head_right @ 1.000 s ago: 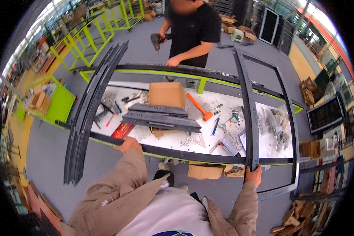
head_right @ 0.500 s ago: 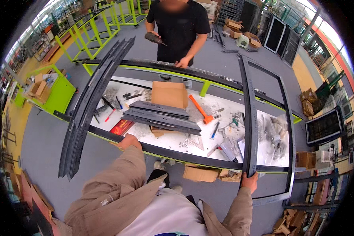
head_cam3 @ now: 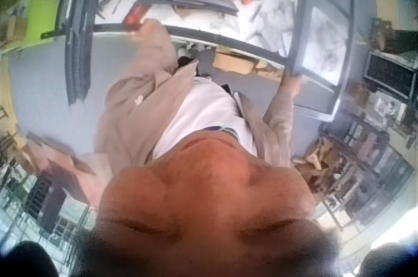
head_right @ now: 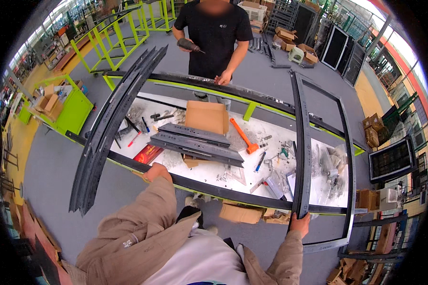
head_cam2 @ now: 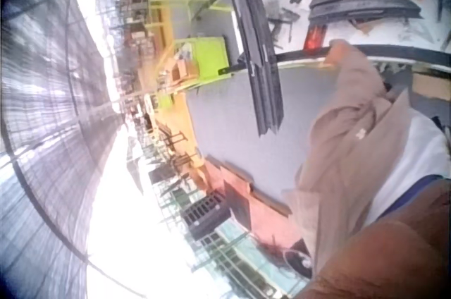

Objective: The person assembles a metal sliding frame by using a power drill to secure screws into the metal tracks and then joining the finished components together with another person.

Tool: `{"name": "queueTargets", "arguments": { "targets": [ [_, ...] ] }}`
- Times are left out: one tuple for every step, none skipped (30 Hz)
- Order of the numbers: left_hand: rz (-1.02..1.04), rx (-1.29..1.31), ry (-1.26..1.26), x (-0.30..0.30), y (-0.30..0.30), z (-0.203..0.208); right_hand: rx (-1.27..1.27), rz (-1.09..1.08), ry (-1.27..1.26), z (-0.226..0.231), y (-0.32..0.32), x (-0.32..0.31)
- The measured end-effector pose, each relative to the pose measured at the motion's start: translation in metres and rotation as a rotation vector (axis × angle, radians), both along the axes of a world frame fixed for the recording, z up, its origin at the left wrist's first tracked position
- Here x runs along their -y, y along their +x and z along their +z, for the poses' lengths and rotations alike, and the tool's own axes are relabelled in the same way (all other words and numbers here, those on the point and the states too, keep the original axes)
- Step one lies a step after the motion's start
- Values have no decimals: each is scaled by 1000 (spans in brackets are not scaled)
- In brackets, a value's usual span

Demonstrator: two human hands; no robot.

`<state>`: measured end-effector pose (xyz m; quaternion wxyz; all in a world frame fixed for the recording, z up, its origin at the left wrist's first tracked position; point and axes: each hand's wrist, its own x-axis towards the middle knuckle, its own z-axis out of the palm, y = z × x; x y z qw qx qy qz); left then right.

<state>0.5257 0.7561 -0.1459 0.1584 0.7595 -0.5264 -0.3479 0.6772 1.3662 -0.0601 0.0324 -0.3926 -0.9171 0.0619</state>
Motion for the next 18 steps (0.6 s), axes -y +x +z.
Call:
{"name": "queueTargets", "arguments": {
  "targets": [
    [29, -34, 5, -6, -1, 12, 6, -10, 3, 1, 1, 0],
    [51, -64, 20, -11, 0, 23, 9, -23, 7, 3, 2, 0],
    [64, -88, 33, -14, 0, 33, -11, -13, 13, 3, 3, -1],
    [90, -112, 46, -16, 4, 42, -27, 4, 16, 1, 5, -2],
    [108, -130, 57, -19, 5, 51, -42, 20, 19, -1, 6, -3],
    [113, -146, 67, -22, 3, 57, -38, 7, 18, -1, 6, -5],
    [129, -160, 65, -21, 5, 64, -29, 6, 11, -3, 2, -5],
    [114, -154, 67, -21, 4, 64, -23, 1, 9, -3, 0, -4],
    [98, -148, 67, -20, 3, 65, -29, 7, 10, -2, 1, -3],
    [82, -140, 67, -20, 4, 65, -35, 13, 10, -1, 3, -2],
    [95, -137, 53, -19, 3, 60, -44, 19, 16, 1, 2, -2],
    [99, -128, 46, -18, 4, 56, -37, 21, 15, 0, 1, -3],
    [115, -130, 35, -16, 5, 52, -30, 23, 15, 0, 1, -5],
    [140, -127, 20, -16, 5, 50, -24, 25, 16, -1, 2, -6],
    [157, -124, 4, -16, 4, 49, -32, 28, 17, -2, 2, -7],
    [172, -123, -2, -18, 3, 47, -41, 31, 19, -2, 3, -9],
    [150, -122, -17, -15, 2, 48, -51, 39, 14, -4, 0, -5],
    [83, -105, -2, -15, 3, 49, -43, 24, 2, -4, -1, -4]
  ]
}}
